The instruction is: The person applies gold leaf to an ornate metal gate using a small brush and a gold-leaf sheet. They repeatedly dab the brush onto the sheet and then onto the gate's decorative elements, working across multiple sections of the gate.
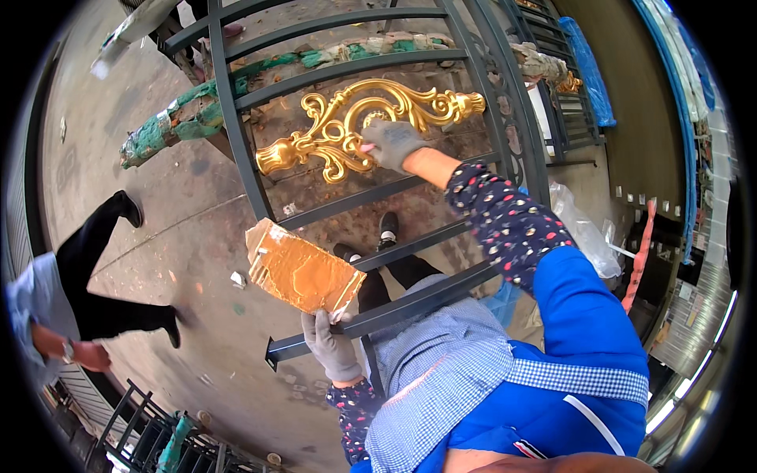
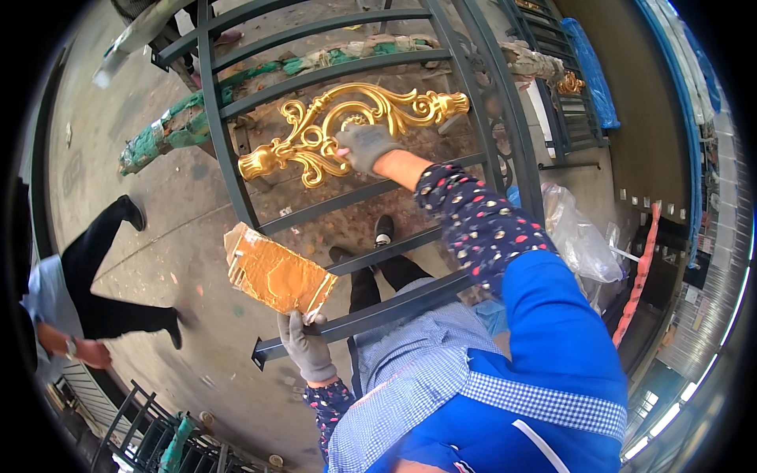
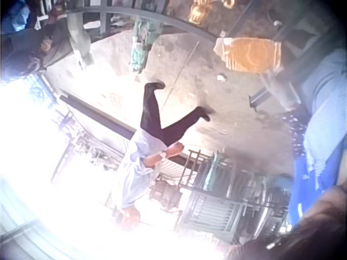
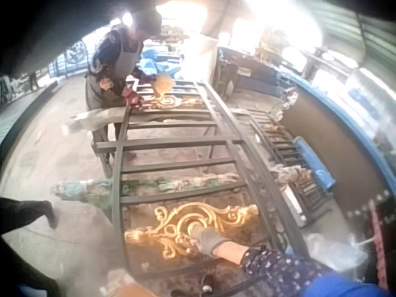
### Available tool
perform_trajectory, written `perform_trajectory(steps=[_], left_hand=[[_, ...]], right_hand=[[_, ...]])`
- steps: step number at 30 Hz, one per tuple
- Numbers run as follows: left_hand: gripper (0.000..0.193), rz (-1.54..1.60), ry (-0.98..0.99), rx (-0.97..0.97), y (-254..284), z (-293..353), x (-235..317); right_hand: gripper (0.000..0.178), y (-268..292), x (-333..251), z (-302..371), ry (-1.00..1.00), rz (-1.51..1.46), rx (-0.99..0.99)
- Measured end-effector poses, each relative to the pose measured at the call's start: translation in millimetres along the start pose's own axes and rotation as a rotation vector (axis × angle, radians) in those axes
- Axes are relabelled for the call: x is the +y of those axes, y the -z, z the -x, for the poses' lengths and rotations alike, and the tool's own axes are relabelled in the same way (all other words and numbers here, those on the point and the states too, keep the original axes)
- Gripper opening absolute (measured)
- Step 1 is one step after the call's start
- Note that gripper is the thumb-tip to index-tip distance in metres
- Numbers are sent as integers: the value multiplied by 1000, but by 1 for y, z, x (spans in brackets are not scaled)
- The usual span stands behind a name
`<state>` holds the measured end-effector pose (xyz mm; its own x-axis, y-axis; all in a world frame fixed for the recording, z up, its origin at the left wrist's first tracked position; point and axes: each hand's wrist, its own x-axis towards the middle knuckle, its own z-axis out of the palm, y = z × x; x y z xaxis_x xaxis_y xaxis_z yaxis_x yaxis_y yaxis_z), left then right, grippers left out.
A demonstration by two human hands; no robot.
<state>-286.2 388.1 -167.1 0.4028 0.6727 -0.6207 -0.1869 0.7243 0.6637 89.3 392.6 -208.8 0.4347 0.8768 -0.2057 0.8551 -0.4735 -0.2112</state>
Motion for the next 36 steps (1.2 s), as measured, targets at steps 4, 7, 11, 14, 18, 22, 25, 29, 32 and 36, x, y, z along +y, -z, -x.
perform_trajectory(steps=[4,7,11,14,18,22,25,29,32,36], left_hand=[[34,-12,16,-23,-1,-3,-2],[35,-38,15,-58,-5,-4,-6],[33,-6,2,-11,-19,-8,-16],[32,42,8,-2,-40,-8,-14],[30,-41,-40,14,-61,-10,-30],[30,-35,-15,21,-88,-15,-34],[30,-36,-23,5,-98,-18,-37],[29,-15,-13,21,-109,-21,-39],[31,2,15,-1,-105,-27,-44],[29,71,56,-31,-108,-36,-50]], right_hand=[[23,24,32,-4,-105,21,113],[28,28,36,-29,-224,-102,229],[27,-3,30,-52,-201,-77,74],[24,-1,27,-33,-26,-48,-73],[28,30,45,-29,-26,2,-137],[31,45,39,-55,-9,-90,-49],[28,20,55,-57,69,-51,-37],[24,36,67,-34,35,45,-65],[20,66,47,-2,49,-141,-35],[17,78,2,48,223,-494,83]])
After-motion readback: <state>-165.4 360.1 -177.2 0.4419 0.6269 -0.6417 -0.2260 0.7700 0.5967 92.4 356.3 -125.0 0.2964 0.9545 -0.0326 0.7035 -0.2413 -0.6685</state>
